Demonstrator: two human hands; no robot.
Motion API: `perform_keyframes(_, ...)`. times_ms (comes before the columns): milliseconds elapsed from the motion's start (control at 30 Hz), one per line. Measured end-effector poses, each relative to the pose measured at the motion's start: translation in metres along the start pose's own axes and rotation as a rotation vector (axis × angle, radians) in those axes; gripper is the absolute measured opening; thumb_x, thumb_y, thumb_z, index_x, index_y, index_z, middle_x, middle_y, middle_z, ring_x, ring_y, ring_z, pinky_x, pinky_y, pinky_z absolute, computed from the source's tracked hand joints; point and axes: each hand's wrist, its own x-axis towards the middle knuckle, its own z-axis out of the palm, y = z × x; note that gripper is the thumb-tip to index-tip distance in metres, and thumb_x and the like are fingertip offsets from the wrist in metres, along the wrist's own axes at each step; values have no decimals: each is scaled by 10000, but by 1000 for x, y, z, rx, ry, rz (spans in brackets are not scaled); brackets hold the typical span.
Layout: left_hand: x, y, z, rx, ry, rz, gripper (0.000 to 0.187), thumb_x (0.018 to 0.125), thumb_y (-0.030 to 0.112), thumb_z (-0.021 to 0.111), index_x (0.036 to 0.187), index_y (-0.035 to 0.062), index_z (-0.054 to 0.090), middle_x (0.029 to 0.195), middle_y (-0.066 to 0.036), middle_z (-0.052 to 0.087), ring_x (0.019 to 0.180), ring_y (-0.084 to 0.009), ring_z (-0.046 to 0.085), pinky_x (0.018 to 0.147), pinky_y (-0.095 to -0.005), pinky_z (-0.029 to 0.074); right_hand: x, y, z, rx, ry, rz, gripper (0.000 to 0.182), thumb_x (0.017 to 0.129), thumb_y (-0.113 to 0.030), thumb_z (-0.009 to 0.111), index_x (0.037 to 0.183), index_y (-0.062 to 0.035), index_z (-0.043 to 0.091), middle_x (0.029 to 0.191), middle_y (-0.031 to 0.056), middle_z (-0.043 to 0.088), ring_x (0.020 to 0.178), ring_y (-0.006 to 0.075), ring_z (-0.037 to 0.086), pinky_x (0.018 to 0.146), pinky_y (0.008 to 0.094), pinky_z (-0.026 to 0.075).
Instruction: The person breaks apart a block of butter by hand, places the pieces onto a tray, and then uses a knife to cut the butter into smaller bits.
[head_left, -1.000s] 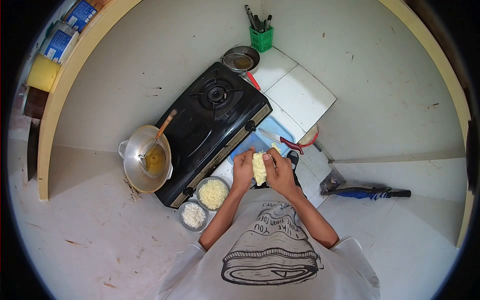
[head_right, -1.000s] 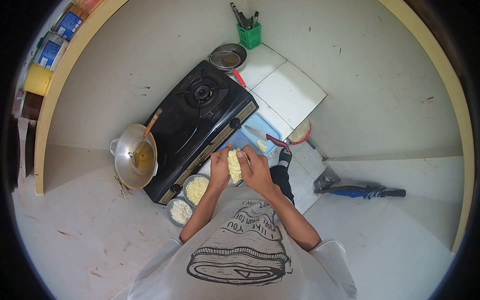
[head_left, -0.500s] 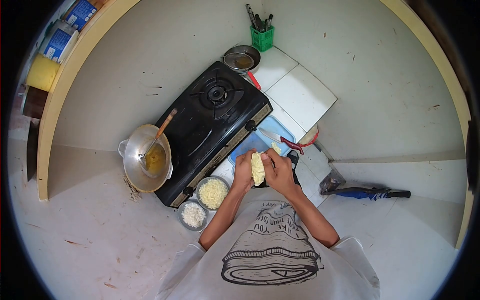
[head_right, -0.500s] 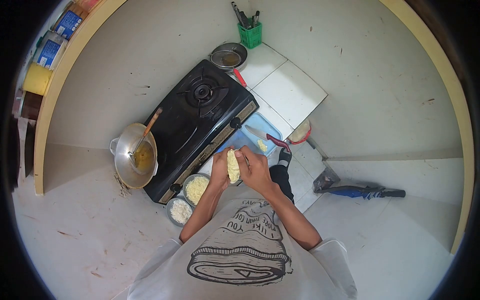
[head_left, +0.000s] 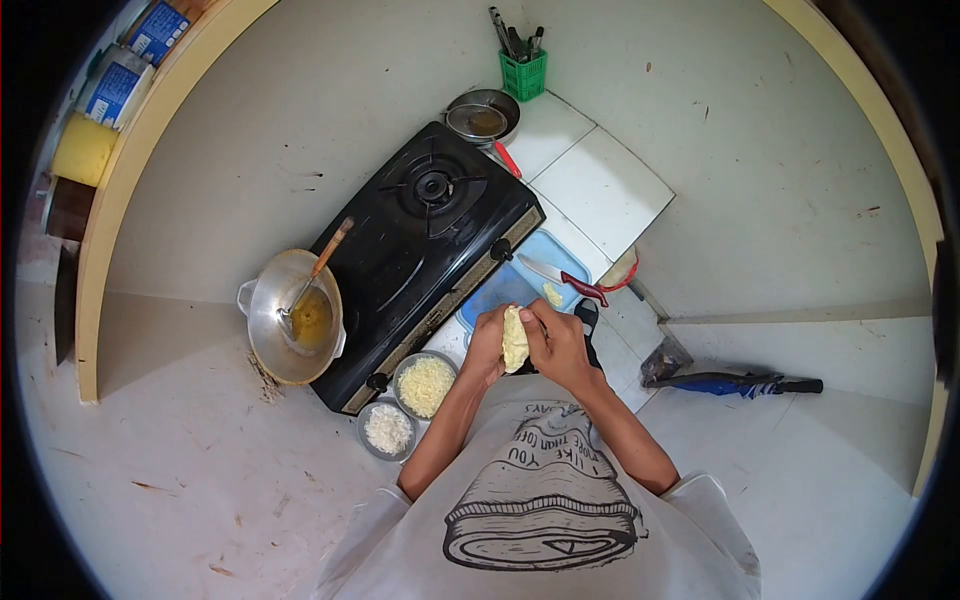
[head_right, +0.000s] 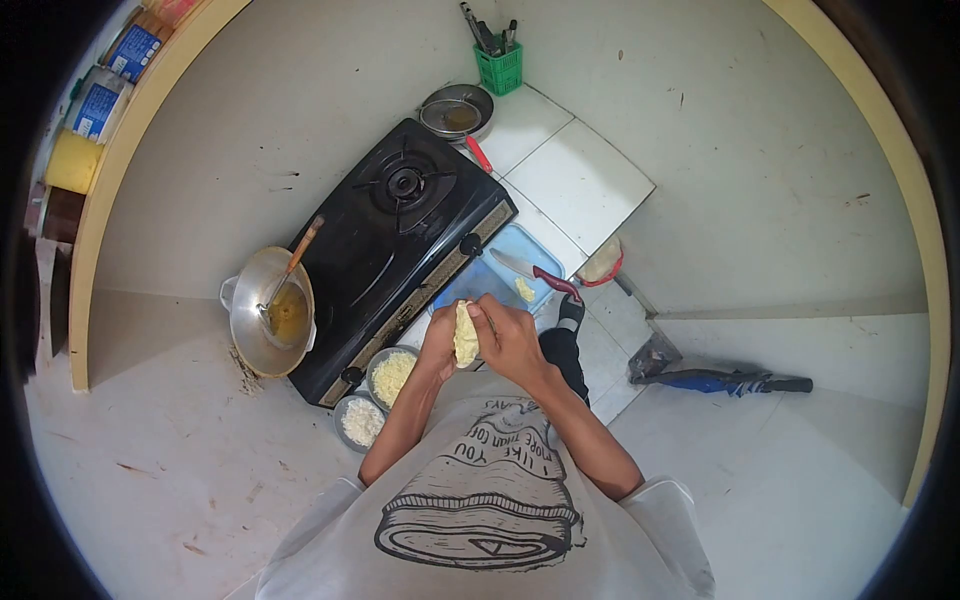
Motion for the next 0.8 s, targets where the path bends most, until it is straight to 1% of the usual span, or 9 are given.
perform_keyframes(167,4,-3,-8,17,-48,-34,276,1022,284,538,1013,38,663,906,-35,682,757,-126,681,634,-271,554,1,-2,-2,-1,-5,-10,198,1026,-146,552,896,-1,587,590,206,539,538,373,606,497,433,438)
perform_keyframes(267,5,-1,-8,36,-32,-77,328,1067,251,439,1035,-6,641,897,-72,677,739,-161,693,618,-293,564,-1,-2,-2,-6,-15,-6,190,1023,-138,553,895,-1,583,598,208,541,550,378,609,502,435,440)
perform_keyframes(300,4,0,-8,47,-32,-77,309,1049,257,473,1024,1,646,895,-64,679,736,-151,690,613,-287,563,-1,-2,-2,-6,-19,-4,188,1022,-135,553,894,-1,582,601,210,542,553,381,610,504,436,441)
perform_keyframes(367,1,3,-6,70,-34,-78,278,1013,269,540,1002,16,656,890,-48,682,731,-133,684,602,-273,561,0,-1,1,12,27,-61,221,1024,-131,555,844,-3,554,572,181,517,493,327,570,474,400,412)
perform_keyframes(400,-1,6,-4,75,-34,-85,275,1014,262,532,998,17,655,888,-50,682,732,-134,685,601,-274,561,0,-1,2,20,51,-90,241,1026,-129,555,820,-4,540,558,167,504,462,301,550,459,382,398)
perform_keyframes(500,-4,9,0,88,-32,-93,271,1015,243,504,992,17,652,884,-53,681,733,-137,686,598,-277,559,0,0,1,22,47,-106,230,1022,-121,560,826,-4,543,564,166,505,468,305,555,462,383,402)
perform_keyframes(600,2,3,-6,94,-35,-71,271,1017,223,473,992,18,647,884,-56,678,734,-138,684,597,-281,557,-1,-1,-2,8,-11,-41,172,1007,-106,566,874,3,559,627,209,545,572,394,600,512,445,436)
perform_keyframes(667,6,1,-12,101,-52,-62,273,1018,212,455,992,18,646,883,-57,675,733,-137,681,595,-282,553,0,-2,-2,5,-15,-50,175,1008,-104,563,871,4,554,627,207,542,568,394,595,514,445,434)
perform_keyframes(800,-3,14,0,74,-37,-84,305,1056,235,442,1007,6,637,869,-50,669,705,-128,681,587,-271,557,2,-5,-2,14,-11,-61,186,1012,-107,558,863,2,543,626,203,536,560,391,586,515,444,429)
